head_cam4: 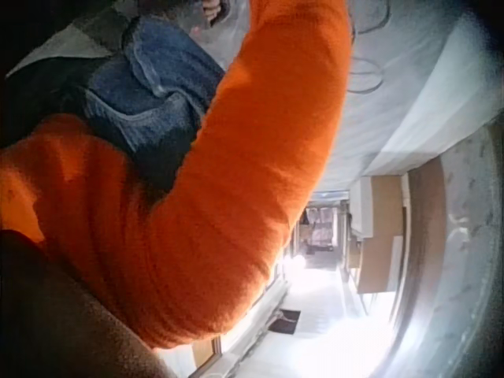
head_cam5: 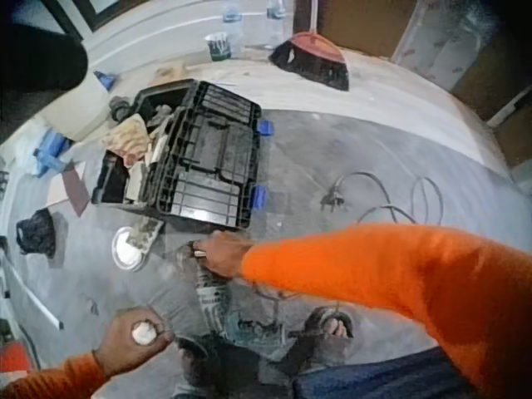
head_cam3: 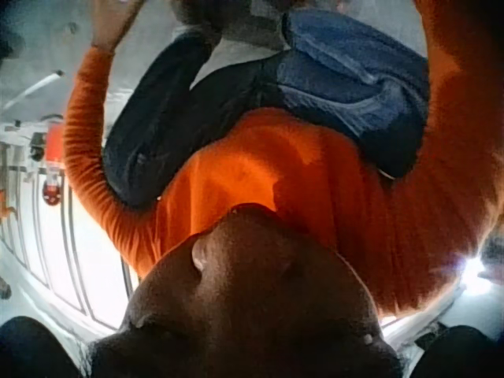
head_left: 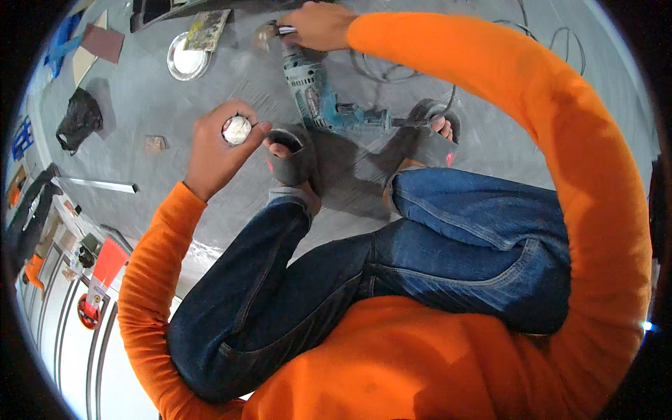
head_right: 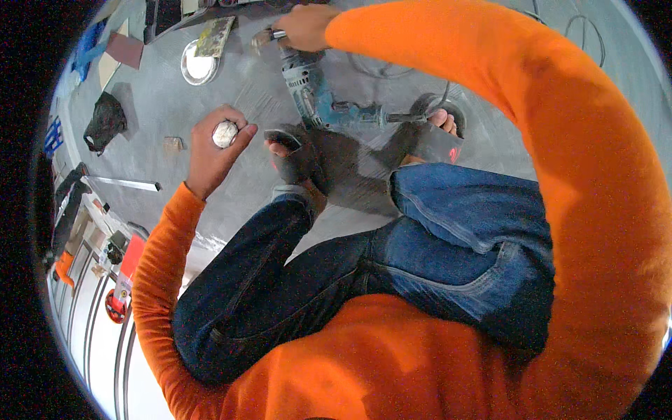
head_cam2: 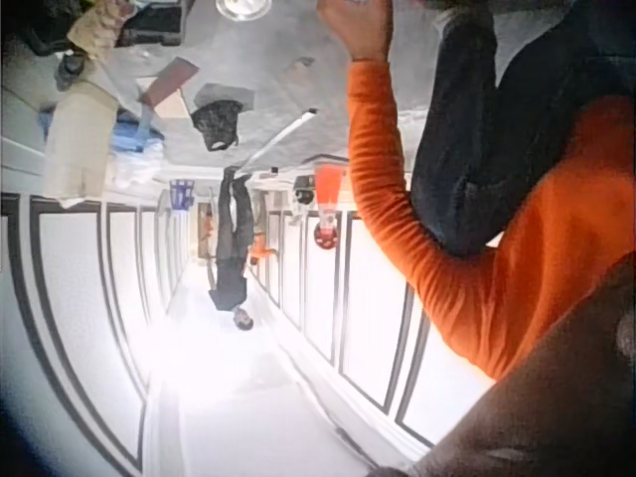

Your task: The person picks up a drill, searches through a toolbox, and uses a hammer to tap a small component into the drill's body.

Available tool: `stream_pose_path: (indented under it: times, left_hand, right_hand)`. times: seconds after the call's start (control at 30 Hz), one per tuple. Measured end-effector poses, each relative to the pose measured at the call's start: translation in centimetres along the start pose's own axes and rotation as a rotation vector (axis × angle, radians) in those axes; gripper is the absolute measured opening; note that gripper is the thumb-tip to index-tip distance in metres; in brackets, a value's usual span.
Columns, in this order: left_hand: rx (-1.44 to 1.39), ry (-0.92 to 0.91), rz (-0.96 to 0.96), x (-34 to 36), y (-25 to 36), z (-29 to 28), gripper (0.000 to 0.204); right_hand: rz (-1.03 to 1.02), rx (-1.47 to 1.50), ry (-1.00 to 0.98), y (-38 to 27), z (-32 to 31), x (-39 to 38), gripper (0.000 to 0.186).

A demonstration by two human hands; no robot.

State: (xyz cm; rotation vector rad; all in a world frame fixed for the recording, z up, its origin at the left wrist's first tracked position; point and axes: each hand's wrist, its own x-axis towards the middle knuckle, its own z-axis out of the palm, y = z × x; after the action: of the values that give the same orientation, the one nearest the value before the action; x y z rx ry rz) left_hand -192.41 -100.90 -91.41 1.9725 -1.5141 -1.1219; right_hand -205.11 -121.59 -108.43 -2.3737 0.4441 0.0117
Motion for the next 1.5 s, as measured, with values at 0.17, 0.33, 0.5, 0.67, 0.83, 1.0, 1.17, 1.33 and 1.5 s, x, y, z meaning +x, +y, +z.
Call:
stream_pose_path:
  times: [0.17,0.33,0.5,0.67,0.83,1.0,1.17,1.33,1.5]
  left_hand:
    - [0.038,0.011,-0.037,-0.8,-0.4,-0.1,0.019]
    - [-0.047,0.025,-0.042,-0.7,-0.4,-0.1,0.02]
    - [-0.145,0.072,-0.09,-0.3,-1.3,-0.5,0.022]
    - [-0.222,0.194,-0.063,1.0,-1.0,-0.1,0.02]
    - [-0.311,0.258,-0.017,1.5,-1.5,-0.3,0.019]
    - [-0.487,0.457,-0.032,1.4,-4.3,0.9,0.017]
    - [-0.608,0.597,-0.221,1.1,-5.4,1.5,0.017]
    - [-0.519,0.515,-0.137,0.8,-5.5,1.9,0.018]
    - [-0.648,0.484,-0.23,0.2,-5.6,3.0,0.018]
  right_hand:
    - [0.0,0.137,-0.093,-2.6,-0.3,-2.1,0.063]
    - [0.005,0.206,-0.239,-3.8,0.4,-4.2,0.058]
    - [0.131,0.223,-0.299,-6.0,1.8,-5.0,0.053]
    - [0.088,0.253,-0.277,-6.5,4.2,-4.3,0.047]
    - [0.067,0.266,-0.285,-6.8,1.7,-4.5,0.036]
    - [0.059,0.062,-0.252,-6.7,1.2,-4.3,0.029]
    - [-0.078,0.013,-0.137,-5.0,-0.2,-2.5,0.036]
    - [0.121,0.208,-0.287,-1.5,-0.4,-6.0,0.058]
    - [0.068,0.314,-0.274,-1.7,2.7,-9.9,0.073]
